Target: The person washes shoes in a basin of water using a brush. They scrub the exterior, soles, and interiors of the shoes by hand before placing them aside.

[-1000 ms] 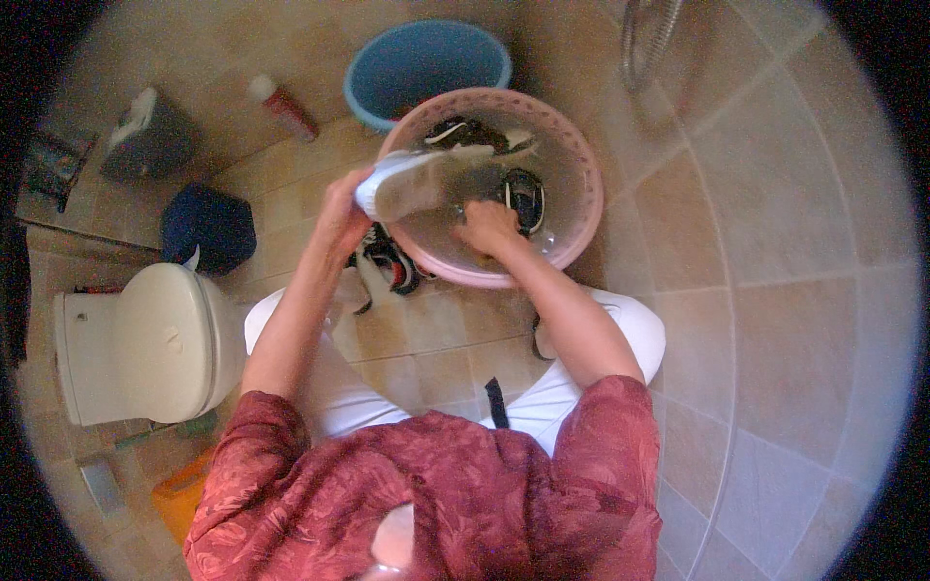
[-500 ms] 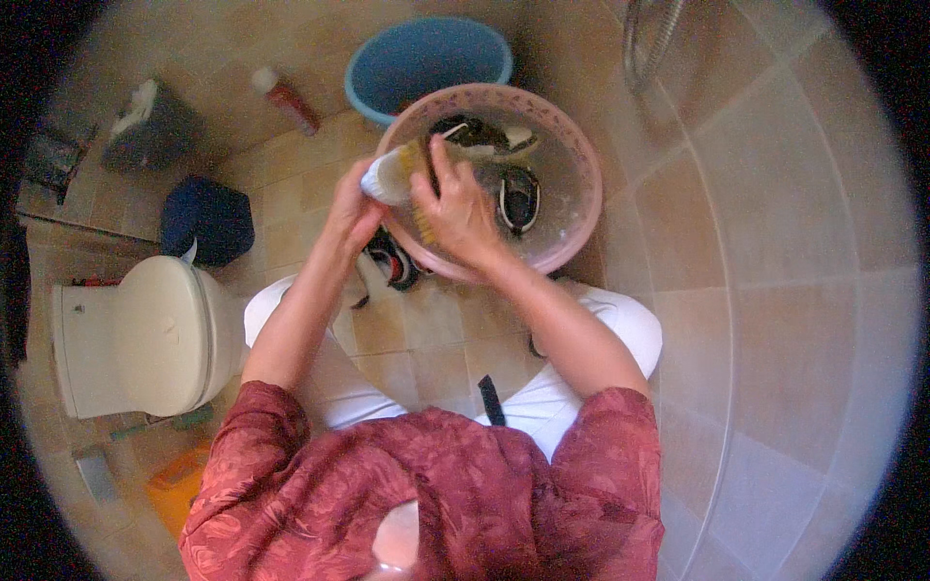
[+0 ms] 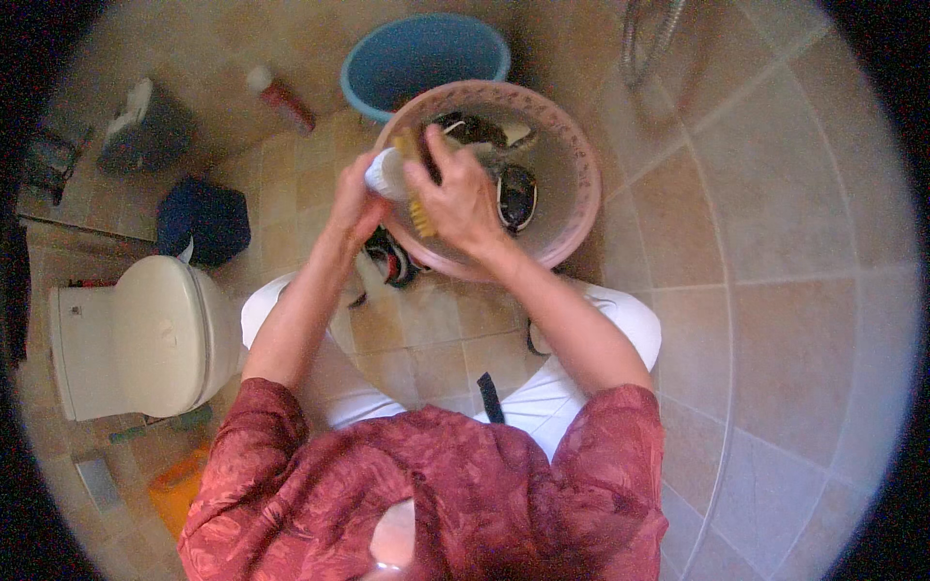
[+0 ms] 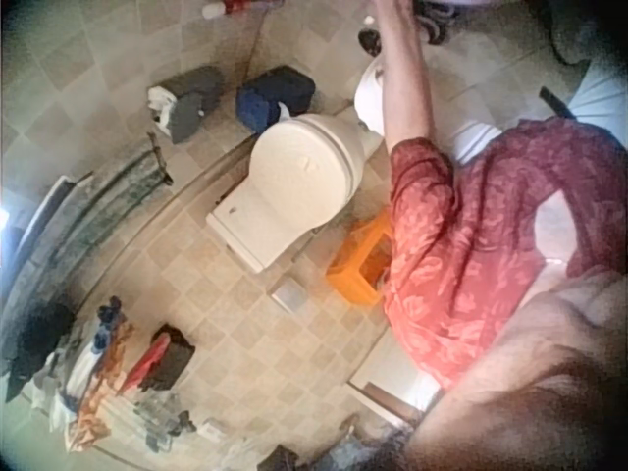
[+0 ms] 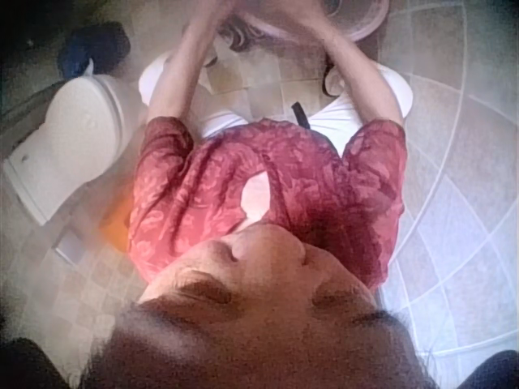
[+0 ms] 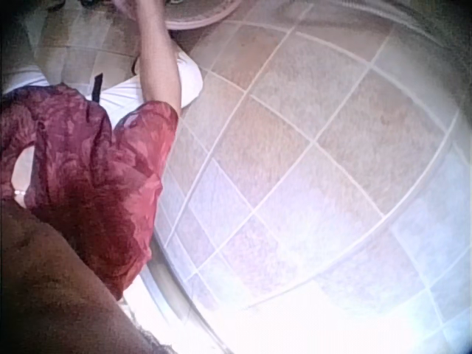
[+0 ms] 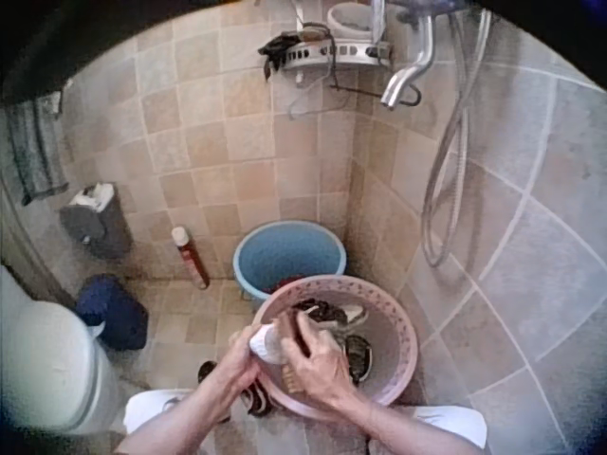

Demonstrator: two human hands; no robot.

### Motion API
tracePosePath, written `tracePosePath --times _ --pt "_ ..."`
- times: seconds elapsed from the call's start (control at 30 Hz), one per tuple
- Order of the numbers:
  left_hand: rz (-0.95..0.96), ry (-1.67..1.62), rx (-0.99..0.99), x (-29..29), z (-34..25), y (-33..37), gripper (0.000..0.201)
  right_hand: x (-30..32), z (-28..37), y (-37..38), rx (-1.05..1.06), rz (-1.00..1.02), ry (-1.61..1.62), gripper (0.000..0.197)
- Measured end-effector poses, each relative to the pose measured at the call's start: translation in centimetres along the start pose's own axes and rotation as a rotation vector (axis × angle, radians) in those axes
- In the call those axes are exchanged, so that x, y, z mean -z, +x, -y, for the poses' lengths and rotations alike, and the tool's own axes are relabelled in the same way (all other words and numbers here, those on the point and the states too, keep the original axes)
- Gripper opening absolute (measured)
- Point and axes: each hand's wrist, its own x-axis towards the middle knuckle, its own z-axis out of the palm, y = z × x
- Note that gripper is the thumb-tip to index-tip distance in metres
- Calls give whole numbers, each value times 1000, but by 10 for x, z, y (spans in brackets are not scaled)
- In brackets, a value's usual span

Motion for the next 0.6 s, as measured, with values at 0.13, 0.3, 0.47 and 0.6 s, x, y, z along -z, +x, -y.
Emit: tracePosePath --times 0.13,0.3,0.47,0.6 --pt "48 17 -47 -6 -1 -5 28 4 -13 0 -80 63 -54 61" --pt "43 -19 -18 1 -3 0 28 6 -22 8 -252 122 -179 64" --pt "12 -52 -64 6 -24 -2 30 -16 -58 -12 -445 357 -306 68" --pt "-5 -111 -63 13 -28 3 28 -25 -68 -30 -254 513 -499 72"
